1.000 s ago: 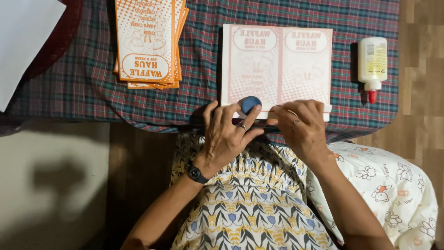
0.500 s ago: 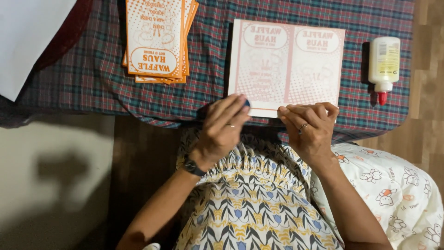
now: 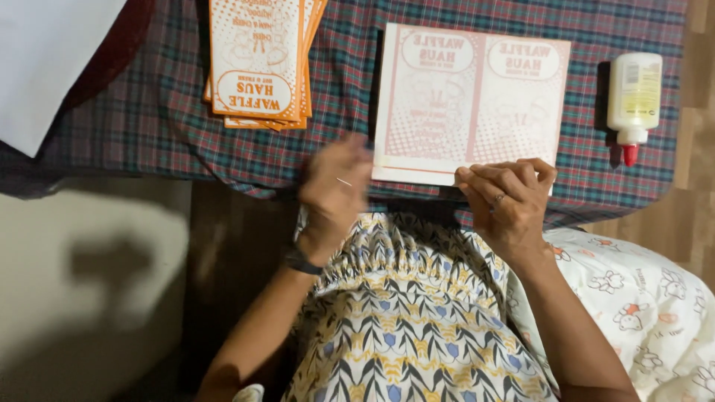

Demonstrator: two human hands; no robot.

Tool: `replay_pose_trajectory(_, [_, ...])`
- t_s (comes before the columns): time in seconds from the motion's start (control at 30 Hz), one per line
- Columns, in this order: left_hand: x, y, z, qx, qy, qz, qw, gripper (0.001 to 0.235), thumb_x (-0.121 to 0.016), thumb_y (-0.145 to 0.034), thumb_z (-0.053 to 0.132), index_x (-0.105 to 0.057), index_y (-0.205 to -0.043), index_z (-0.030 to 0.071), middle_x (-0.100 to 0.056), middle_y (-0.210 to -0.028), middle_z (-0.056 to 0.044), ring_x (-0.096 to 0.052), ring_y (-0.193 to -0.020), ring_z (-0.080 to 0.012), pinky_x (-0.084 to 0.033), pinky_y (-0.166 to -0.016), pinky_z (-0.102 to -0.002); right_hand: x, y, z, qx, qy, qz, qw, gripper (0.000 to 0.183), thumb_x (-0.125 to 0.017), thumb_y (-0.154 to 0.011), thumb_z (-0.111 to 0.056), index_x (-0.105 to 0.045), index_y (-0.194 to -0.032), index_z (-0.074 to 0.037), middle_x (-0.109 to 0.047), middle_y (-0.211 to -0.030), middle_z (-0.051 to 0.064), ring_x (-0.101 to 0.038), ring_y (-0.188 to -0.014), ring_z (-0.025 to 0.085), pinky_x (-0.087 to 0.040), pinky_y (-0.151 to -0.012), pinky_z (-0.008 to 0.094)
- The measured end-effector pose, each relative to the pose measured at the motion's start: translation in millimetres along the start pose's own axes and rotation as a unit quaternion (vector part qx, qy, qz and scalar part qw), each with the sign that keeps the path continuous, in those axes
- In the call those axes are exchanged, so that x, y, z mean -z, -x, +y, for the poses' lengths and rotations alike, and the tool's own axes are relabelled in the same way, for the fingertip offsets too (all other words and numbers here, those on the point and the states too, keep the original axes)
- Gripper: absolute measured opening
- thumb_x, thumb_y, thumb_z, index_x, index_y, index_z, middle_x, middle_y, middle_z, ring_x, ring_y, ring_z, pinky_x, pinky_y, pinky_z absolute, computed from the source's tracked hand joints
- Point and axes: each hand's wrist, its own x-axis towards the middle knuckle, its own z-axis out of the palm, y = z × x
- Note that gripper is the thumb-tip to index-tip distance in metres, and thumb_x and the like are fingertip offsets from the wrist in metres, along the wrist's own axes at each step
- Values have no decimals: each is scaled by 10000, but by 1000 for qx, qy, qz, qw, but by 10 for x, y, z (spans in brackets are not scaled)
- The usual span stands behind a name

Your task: The person prepares paper packages by hand, applying adhesive to paper sheets and folding them along creases.

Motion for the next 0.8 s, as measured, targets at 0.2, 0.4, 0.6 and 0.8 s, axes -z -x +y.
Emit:
replay_pose_trajectory(0.2, [-375, -39, 262, 71, -9, 19, 997, 197, -817, -888, 2, -772, -1078, -25, -724, -1231, -222, -715, -1087, -398, -573, -936, -466, -46, -50, 27, 10, -1, 14, 1000, 116, -775, -939, -52, -826, -1042, -48, -742, -996, 101, -646, -889, 273, -405, -906, 450])
replay_pose_trajectory(0.4, [-242, 8, 54, -45, -8, -7, 999, 96, -790, -867, -54, -761, -957, -37, -727, -1077, -244, -720, -1005, -428, -582, -878, -509, 14, -36, -17, 3, 0, 7, 1000, 86, -781, -939, -58, -821, -1014, -40, -741, -963, 98, -649, -861, 285, -407, -898, 456])
replay_pose_trajectory(0.6, [247, -109, -133, 116, -36, -41, 992, 134, -731, -961, -33, -749, -1092, -53, -689, -1309, -220, -643, -1245, -402, -558, -1017, -467, -16, -46, -12, 1, -7, 12, 1000, 90, -783, -939, -47, -816, -1021, -30, -737, -963, 91, -649, -881, 288, -410, -924, 464])
replay_pose_trajectory(0.8, [268, -352, -134, 97, -92, -148, 980, 175, -544, -947, -157, -595, -1025, -8, -456, -1578, -223, -241, -1513, -479, -175, -1219, -658, 1, -95, -4, -23, 6, -14, 1000, 173, -766, -945, -45, -811, -1113, -46, -727, -1003, 92, -605, -861, 269, -387, -951, 475])
